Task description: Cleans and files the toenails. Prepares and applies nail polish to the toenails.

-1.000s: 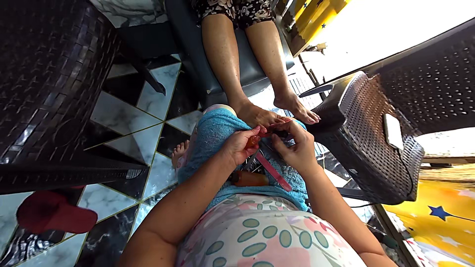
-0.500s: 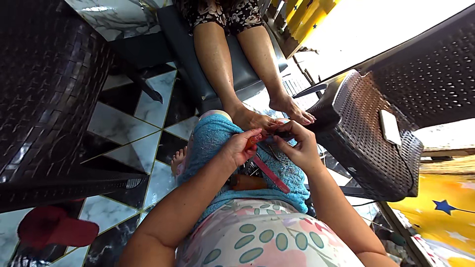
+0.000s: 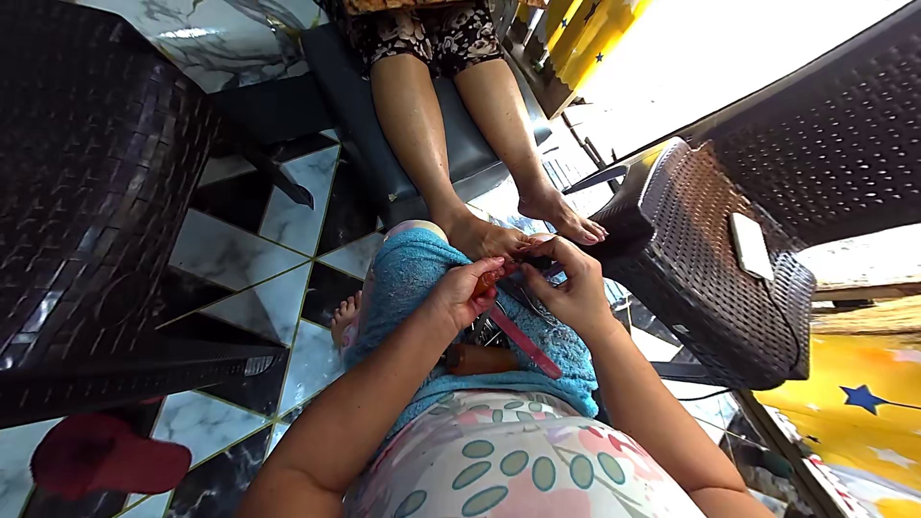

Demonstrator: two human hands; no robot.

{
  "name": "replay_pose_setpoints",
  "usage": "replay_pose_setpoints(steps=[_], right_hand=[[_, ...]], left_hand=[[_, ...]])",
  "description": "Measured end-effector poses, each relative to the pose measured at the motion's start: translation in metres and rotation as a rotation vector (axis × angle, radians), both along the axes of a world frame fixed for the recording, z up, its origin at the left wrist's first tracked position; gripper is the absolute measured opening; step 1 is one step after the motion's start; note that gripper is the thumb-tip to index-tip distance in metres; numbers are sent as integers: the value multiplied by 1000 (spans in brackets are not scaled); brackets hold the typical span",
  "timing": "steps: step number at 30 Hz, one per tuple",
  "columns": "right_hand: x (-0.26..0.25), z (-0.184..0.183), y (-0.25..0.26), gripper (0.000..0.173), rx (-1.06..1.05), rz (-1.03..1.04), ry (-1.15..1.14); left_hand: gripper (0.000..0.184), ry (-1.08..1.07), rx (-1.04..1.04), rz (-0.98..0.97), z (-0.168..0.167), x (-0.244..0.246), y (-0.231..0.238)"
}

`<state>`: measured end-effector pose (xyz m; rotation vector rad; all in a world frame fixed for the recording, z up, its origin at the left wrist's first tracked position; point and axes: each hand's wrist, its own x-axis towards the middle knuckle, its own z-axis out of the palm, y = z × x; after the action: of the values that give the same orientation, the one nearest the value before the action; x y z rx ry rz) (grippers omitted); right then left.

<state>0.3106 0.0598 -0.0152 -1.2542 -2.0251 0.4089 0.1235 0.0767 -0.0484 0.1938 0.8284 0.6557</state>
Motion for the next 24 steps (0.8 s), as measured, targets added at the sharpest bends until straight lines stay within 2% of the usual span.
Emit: replay_pose_setpoints(steps=[8,15,19,24], right_hand=[[3,-2,0,17,-4,13,46],[6,-5,-5,18,-53,40,221],[-2,-7,-8,16,65,30,72],[-1,-7,-9,14,68,22,6]], left_hand=[[20,0,26,-15,0,-1,-1],[18,3,18,-8,0,0,0],[17,39,2,-5,3,1,1],[17,22,14,-10,3,0,2]])
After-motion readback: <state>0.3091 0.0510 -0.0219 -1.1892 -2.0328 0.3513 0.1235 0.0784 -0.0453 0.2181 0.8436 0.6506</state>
